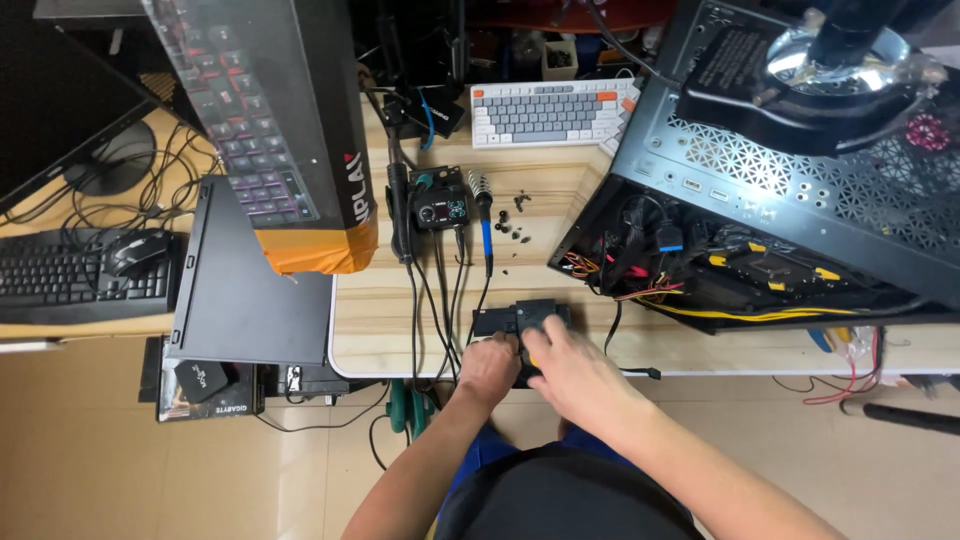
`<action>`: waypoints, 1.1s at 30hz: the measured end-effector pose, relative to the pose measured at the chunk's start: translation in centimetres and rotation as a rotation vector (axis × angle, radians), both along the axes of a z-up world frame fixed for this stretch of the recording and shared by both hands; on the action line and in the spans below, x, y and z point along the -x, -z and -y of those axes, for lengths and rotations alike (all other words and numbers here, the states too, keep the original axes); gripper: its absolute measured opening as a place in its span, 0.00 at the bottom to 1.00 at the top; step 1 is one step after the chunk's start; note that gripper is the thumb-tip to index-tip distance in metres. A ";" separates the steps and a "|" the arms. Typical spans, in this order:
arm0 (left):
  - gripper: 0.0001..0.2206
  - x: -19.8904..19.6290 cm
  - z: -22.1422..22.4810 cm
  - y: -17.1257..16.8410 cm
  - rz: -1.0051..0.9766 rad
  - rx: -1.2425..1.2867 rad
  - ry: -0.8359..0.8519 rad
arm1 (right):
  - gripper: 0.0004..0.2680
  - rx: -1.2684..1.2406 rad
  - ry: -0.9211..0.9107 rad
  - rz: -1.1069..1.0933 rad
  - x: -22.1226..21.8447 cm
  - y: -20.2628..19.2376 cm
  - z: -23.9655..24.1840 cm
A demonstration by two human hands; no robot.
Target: Unscrewing a hard drive from a mounting bracket and handling the drive on a repair bench.
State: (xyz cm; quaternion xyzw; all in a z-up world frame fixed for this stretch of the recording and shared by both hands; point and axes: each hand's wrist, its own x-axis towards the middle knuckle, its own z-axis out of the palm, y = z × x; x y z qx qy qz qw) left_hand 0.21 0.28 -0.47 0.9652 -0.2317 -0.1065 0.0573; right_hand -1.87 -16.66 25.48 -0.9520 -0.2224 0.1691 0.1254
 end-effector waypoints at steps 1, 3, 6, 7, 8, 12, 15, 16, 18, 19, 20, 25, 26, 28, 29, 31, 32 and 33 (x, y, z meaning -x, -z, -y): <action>0.06 0.2 -0.1 -0.2 -0.018 0.001 0.017 | 0.14 0.034 0.103 -0.054 0.0 0.0 -0.2; 0.06 0.1 -0.3 -0.4 -0.032 0.001 0.039 | 0.17 0.067 0.211 -0.105 -0.1 0.5 -0.3; 0.05 0.5 -0.4 -0.3 -0.013 0.023 0.050 | 0.15 0.227 0.230 -0.083 0.3 1.5 -0.3; 0.04 0.6 -0.4 -0.1 0.012 0.012 0.058 | 0.11 0.228 0.101 0.032 0.4 1.6 -0.5; 0.04 0.8 -0.4 0.1 0.035 0.002 0.065 | 0.10 0.228 -0.027 0.145 0.4 1.7 -0.6; 0.04 0.5 -0.6 0.1 0.067 0.021 0.087 | 0.11 0.080 -0.041 0.118 0.4 1.3 -0.5; 0.03 0.5 -0.6 -1.0 0.064 -0.009 0.124 | 0.24 0.177 0.291 -0.091 0.3 1.5 -0.9; 0.03 0.3 -0.6 -1.0 0.052 0.006 0.123 | 0.23 0.205 0.280 -0.104 0.2 1.9 -0.8; 0.03 -0.1 -0.4 -0.6 0.043 0.023 0.127 | 0.21 0.235 0.276 -0.114 0.3 1.5 -0.9; 0.04 -0.3 -0.4 -0.2 0.055 -0.001 0.151 | 0.19 0.195 0.117 -0.006 0.4 0.8 -1.1; 0.06 -0.2 -0.4 0.2 0.063 -0.026 0.171 | 0.17 0.153 -0.044 0.101 0.6 0.2 -1.4; 0.07 -0.6 -0.4 -0.8 0.034 0.006 0.157 | 0.18 0.108 0.275 -0.024 1.1 1.6 -1.7; 0.05 -0.5 -0.4 -0.5 0.057 0.040 0.159 | 0.20 0.188 0.403 -0.077 1.2 2.3 -1.5; 0.05 -0.5 -0.5 -0.6 0.067 0.038 0.156 | 0.16 0.159 0.331 -0.019 1.4 1.8 -1.5; 0.04 -0.5 -0.5 -0.7 0.076 0.039 0.154 | 0.12 0.133 0.260 0.037 1.5 1.5 -1.3; 0.06 -1.0 -0.6 -3.6 -0.058 -0.014 0.182 | 0.07 0.076 0.149 0.126 1.6 1.7 -1.2; 0.07 -1.2 -0.6 -5.1 -0.195 -0.067 0.204 | 0.06 0.018 0.031 0.214 1.7 1.8 -1.1; 0.07 -1.1 -0.7 -4.4 -0.195 -0.067 0.204 | 0.06 0.018 0.031 0.214 2.0 2.0 -0.9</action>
